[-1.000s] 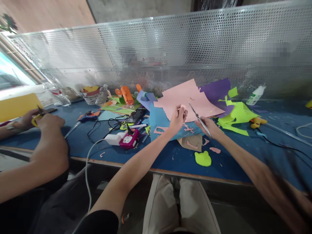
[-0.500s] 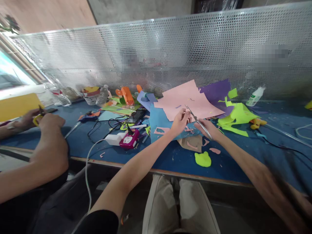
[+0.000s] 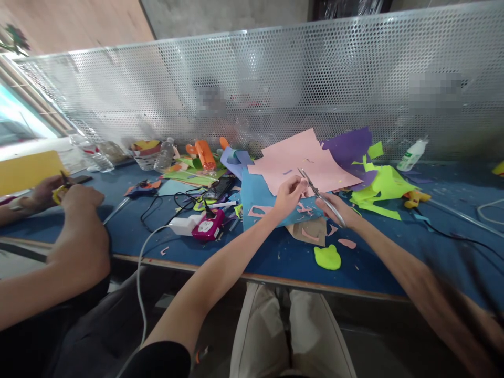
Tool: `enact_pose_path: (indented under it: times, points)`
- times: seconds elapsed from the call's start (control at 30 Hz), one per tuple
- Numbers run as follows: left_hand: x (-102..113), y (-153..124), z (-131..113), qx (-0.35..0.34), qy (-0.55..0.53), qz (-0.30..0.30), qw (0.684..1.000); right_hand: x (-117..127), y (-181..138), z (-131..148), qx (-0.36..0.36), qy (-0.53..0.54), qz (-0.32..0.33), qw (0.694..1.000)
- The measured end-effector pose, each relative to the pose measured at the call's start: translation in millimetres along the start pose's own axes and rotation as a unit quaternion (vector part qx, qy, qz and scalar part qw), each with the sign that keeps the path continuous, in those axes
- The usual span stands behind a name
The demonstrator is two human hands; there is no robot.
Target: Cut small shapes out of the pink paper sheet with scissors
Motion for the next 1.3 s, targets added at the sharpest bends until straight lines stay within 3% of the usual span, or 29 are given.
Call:
enact_pose_path:
  times: [0.2,0.33,0.73,0.9,1.0,1.13,1.3]
  points:
    - [0.4,0.7,-7.4,-0.007,-0.006,0.005,1.0,5.5,-2.1,10.6,0.024,-0.053,-0.034,0.998]
    - [3.0,1.5,-11.6,-0.011,-0.017,0.005,1.0,11.2,1.0,3.3,0.023,-0.076,-0.051,0.996]
    - [2.9,5.2,-3.1,-0.011,0.016,0.077,0.997,12.8,2.1,-14.0,0.084,-0.053,-0.009,0.995]
    - [3.3,6.6,-0.1,0.0,0.02,0.092,0.996,27.3,4.0,-19.5,0.077,-0.119,-0.052,0.988]
    - [3.3,6.3,0.6,0.0,0.03,0.095,0.995,35.8,3.0,-20.9,0.068,-0.105,-0.066,0.99]
    - [2.7,5.4,-2.7,-0.006,0.022,0.094,0.995,34.6,0.8,-19.2,0.056,-0.02,-0.015,0.998]
    - [3.9,4.5,-14.2,-0.024,0.07,0.085,0.994,23.5,-3.9,-19.8,0.027,0.008,0.077,0.997]
Point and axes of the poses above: each hand's wrist, its own y-axis towards the middle knuckle, its own x-axis out of the back of the hand, z = x × y, the point moved 7 cm from there along y, towards the middle knuckle, and after that the axes turned 4 degrees about y, right-handed, at the moved point
